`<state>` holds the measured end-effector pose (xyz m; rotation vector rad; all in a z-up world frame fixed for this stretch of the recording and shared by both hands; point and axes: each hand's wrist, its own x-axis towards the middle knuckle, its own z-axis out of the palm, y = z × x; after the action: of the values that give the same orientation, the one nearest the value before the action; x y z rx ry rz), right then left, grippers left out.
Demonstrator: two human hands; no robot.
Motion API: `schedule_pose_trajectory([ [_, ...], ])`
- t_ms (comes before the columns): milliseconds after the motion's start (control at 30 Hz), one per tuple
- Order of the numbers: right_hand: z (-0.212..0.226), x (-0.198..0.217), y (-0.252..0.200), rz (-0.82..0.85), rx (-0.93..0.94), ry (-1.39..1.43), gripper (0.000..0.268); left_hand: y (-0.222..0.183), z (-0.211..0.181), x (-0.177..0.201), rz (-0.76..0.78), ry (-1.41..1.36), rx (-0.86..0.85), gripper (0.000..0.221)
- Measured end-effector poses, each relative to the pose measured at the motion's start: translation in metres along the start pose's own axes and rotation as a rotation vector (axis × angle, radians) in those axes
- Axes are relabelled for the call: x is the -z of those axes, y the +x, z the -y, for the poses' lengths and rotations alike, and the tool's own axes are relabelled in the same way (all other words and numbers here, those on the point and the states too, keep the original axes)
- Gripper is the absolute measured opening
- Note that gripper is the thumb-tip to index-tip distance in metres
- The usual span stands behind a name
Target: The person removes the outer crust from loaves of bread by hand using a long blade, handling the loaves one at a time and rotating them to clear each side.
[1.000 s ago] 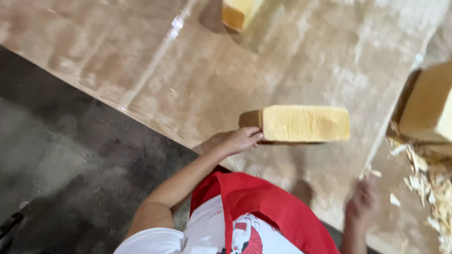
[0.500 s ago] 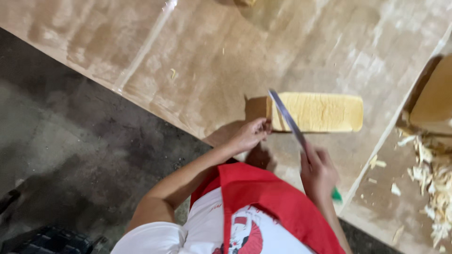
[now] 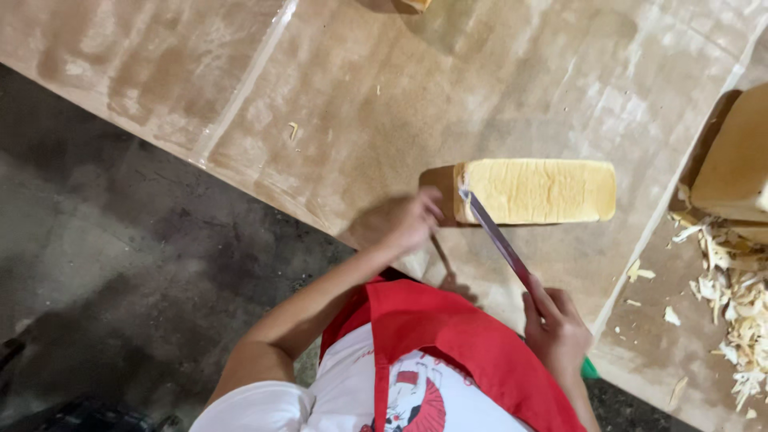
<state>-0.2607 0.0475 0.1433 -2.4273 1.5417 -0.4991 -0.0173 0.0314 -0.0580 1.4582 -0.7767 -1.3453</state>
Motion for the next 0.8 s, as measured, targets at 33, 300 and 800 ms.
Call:
schedule_pose_trajectory([
  [33, 0.002, 0.000, -0.003, 0.041, -0.055, 0.011, 0.032, 0.002, 0.000, 0.015, -0.166, 0.165, -0.012, 0.043],
  [300, 0.011, 0.028, -0.020, 0.020, -0.089, 0.122, 0.029, 0.026, -0.072, 0.031, -0.237, 0.526, -0.445, 0.035],
  [800, -0.006, 0.053, -0.043, -0.009, -0.245, 0.017, 0.027, 0.001, -0.091, 0.010, 0.371, 0.516, -0.086, 0.035],
])
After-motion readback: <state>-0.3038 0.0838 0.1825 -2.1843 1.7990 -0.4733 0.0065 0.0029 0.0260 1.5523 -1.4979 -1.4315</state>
